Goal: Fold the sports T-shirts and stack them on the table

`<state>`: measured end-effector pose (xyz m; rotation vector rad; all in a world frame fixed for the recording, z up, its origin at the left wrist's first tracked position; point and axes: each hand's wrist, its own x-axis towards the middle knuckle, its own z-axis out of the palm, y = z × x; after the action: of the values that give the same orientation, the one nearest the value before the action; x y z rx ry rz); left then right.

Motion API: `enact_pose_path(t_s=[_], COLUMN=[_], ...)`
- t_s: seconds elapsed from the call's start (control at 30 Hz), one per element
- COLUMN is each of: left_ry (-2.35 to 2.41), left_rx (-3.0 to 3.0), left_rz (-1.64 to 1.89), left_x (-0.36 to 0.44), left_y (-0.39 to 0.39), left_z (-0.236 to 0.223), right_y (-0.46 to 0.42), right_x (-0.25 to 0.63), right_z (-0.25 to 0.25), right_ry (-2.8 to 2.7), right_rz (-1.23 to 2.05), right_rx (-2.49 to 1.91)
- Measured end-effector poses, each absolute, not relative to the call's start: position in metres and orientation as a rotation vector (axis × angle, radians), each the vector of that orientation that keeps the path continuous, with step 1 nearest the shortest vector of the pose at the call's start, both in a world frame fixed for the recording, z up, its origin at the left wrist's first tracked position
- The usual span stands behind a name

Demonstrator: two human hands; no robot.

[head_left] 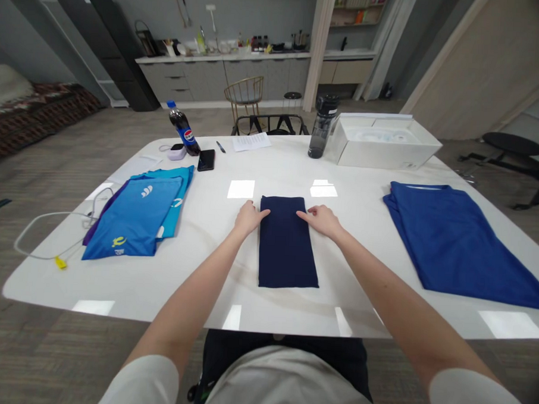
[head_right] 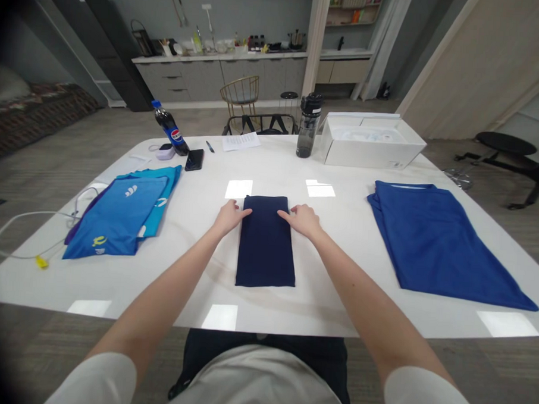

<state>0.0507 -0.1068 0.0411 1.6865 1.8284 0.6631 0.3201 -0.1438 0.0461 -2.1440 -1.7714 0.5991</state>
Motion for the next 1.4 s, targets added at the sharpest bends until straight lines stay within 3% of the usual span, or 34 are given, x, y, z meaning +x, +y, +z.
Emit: enact_pose_path(t_s=[0.2, 0.33, 0.5, 0.77, 0.97, 1.13, 1.3, 1.4], left_ry=[1.768, 1.617, 1.149, 0.88, 0.623, 0.44, 0.297, 0.379], left_rx=[1.441, 1.473, 1.642, 1.825, 1.848, 1.759, 1.524, 1.449], left_rz=[0.689, 0.824, 1.207, 1.181, 1.18, 1.211, 1.197, 1.159], left_x=[0.075, 0.082, 0.088, 0.132, 0.203, 0.273, 0.377, 0.45], left_y=[-0.067, -0.08, -0.123, -0.193, -0.243, -0.273, -0.248, -0.2], left_z=[0.032, 0.035, 0.057, 0.128, 0.16, 0.201, 0.233, 0.215], right_y=[-0.105, -0.117, -0.166, -0.289, -0.375, -0.41, -0.372, -0.32], right_x=[0.281, 0.284, 0.306, 0.342, 0.396, 0.469, 0.568, 0.636], right_z=[0.051, 0.051, 0.061, 0.104, 0.128, 0.178, 0.236, 0.231], right_ry=[-1.624, -1.671, -1.535, -1.236, -1.233, -1.227, -1.163, -1.211], right_rz=[0.712, 0.664, 0.449, 0.224, -0.148, -0.402, -0.411, -0.371], right_rx=[-2.378, -2.16, -1.706, -1.441, -1.43, -1.433, -1.485, -1.614])
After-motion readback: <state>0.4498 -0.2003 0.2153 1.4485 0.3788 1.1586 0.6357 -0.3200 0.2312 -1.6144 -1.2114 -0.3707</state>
